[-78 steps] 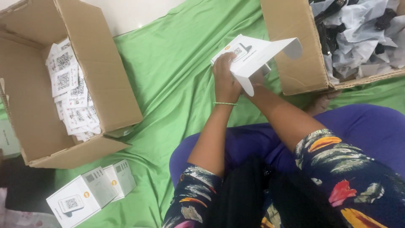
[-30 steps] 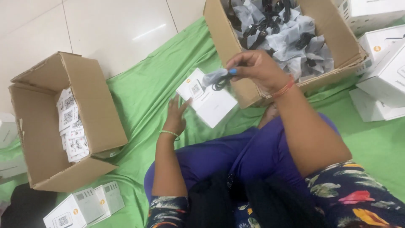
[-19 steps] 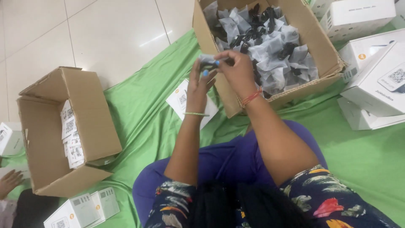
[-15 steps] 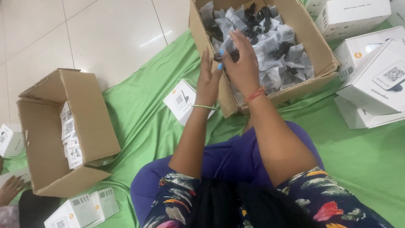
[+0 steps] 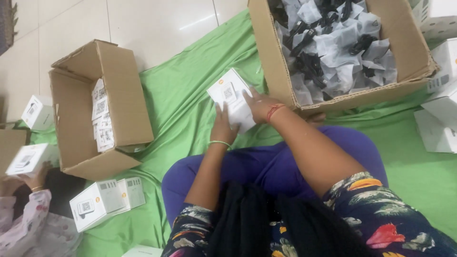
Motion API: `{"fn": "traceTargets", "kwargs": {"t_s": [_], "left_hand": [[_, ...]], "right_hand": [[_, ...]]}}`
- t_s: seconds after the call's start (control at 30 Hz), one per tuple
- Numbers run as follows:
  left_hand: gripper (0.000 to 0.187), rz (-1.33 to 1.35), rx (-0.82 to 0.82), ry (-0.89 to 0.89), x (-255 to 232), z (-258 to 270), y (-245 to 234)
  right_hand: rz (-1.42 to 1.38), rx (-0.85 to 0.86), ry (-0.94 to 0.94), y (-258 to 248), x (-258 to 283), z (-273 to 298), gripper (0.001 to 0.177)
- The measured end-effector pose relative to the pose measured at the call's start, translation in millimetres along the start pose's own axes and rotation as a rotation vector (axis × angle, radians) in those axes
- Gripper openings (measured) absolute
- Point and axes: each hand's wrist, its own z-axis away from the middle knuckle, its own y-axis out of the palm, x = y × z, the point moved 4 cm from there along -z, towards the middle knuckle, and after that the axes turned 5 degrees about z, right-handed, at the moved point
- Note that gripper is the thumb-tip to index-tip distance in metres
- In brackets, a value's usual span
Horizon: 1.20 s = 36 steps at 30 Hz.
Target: The person packs items into small white boxes and organizes these boxes into larger shipping containers.
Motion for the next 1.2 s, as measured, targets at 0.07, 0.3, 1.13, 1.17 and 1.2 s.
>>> {"fn": "traceTargets", "kwargs": {"t_s": [0.07,0.3,1.13,1.17,1.2], "left_hand": [[0.103,-0.077,0.217,-0.173,-26.5,8.6,-4.8],[0.117,0.131,0.24,-0.354,27.9,0.1,50.2],[0.048,0.988,-0.417,-0.307,16.8,-9.0,-45.4],[0.047,0.934,-0.419,-0.296,13.4,-10.1,-49.1],[0.046,0.88,-0.421,-0.285,10.0,-11.1,-52.8]], "right_hand": [[0.08,0.147,0.11,-4.4,6.9,11.1,0.093],[-0.043,0.098,0.031,48.0,-33.0,-34.5,0.102],[-0.605,-0.613,-0.153,-82.1,-4.2,22.3,0.05],[-0.612,-0.596,-0.113,-82.4,-4.3,22.9,0.047],[-0.618,-0.579,-0.073,-82.7,-4.4,23.6,0.046]]}}
